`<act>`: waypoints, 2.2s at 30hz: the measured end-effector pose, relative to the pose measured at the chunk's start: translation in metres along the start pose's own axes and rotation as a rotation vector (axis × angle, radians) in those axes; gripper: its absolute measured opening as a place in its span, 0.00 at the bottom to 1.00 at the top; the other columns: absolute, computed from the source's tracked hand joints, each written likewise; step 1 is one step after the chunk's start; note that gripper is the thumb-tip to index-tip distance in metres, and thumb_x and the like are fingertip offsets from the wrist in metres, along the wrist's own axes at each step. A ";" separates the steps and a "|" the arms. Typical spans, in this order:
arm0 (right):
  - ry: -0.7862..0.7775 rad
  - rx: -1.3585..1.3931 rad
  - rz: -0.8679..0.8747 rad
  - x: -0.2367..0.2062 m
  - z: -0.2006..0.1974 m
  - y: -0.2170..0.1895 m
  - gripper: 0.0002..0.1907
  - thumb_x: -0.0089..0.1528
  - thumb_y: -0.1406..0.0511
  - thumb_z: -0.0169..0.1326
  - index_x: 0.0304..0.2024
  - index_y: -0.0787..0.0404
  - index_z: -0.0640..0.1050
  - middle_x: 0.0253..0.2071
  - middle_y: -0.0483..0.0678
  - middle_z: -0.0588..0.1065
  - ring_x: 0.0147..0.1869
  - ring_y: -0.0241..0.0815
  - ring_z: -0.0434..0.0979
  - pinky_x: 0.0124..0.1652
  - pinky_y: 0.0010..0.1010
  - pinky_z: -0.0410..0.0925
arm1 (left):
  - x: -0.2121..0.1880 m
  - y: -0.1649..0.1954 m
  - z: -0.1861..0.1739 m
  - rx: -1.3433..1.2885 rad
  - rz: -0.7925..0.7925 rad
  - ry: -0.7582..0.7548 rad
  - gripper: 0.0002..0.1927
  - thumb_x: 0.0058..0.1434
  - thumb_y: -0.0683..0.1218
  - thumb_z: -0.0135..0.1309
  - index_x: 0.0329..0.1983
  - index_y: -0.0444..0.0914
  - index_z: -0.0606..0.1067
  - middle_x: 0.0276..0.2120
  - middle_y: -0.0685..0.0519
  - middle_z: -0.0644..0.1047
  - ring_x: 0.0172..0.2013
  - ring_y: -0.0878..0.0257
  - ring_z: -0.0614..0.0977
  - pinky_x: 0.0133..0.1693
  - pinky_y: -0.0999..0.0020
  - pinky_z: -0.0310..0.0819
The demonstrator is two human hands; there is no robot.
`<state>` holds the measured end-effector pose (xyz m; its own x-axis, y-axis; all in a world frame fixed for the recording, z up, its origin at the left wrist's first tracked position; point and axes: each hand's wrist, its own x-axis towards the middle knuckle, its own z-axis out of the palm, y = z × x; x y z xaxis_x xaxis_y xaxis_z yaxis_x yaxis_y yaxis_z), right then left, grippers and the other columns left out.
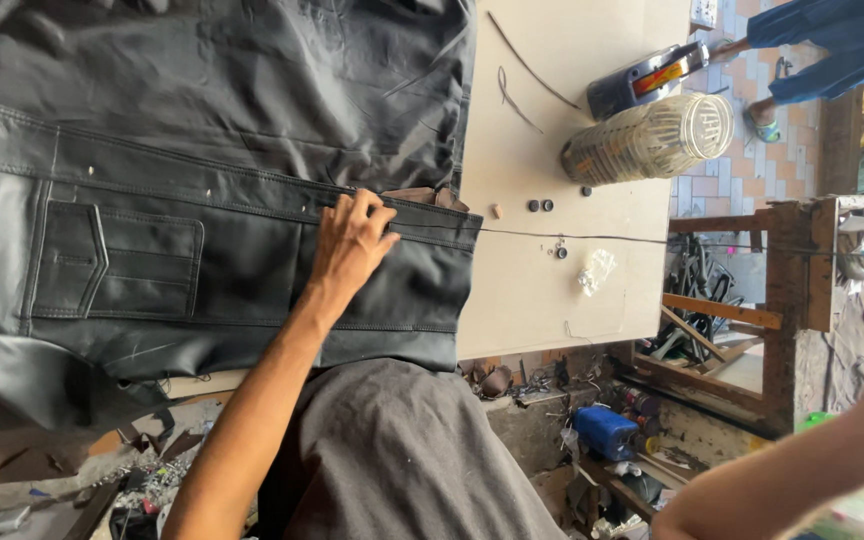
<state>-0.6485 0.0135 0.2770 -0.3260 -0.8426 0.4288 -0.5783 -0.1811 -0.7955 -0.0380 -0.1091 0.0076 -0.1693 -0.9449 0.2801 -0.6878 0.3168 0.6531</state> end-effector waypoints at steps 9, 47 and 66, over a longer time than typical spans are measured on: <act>-0.273 0.396 0.199 -0.008 0.161 -0.073 0.14 0.59 0.82 0.52 0.43 0.67 0.81 0.53 0.59 0.76 0.58 0.51 0.80 0.44 0.37 0.79 | 0.023 0.034 -0.025 -0.647 0.194 -0.201 0.06 0.64 0.47 0.62 0.40 0.40 0.82 0.39 0.54 0.84 0.42 0.58 0.83 0.48 0.61 0.73; -0.615 0.041 0.130 -0.162 0.472 -0.066 0.16 0.62 0.69 0.60 0.53 0.62 0.78 0.48 0.51 0.74 0.43 0.49 0.81 0.43 0.34 0.75 | 0.016 0.016 -0.022 -1.175 -0.253 -0.128 0.06 0.74 0.43 0.50 0.47 0.35 0.69 0.36 0.54 0.77 0.41 0.68 0.80 0.49 0.73 0.75; -0.445 0.030 0.193 -0.143 0.539 -0.025 0.09 0.51 0.70 0.70 0.29 0.69 0.83 0.25 0.50 0.73 0.26 0.42 0.74 0.29 0.34 0.66 | -0.007 0.024 0.004 -0.914 -0.260 0.036 0.05 0.72 0.39 0.52 0.41 0.34 0.69 0.27 0.56 0.74 0.27 0.74 0.71 0.30 0.76 0.65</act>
<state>-0.1841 -0.1353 0.0048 -0.0697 -0.9962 0.0523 -0.5146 -0.0090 -0.8574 -0.0565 -0.0952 0.0183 -0.0568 -0.9966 0.0604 0.1205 0.0532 0.9913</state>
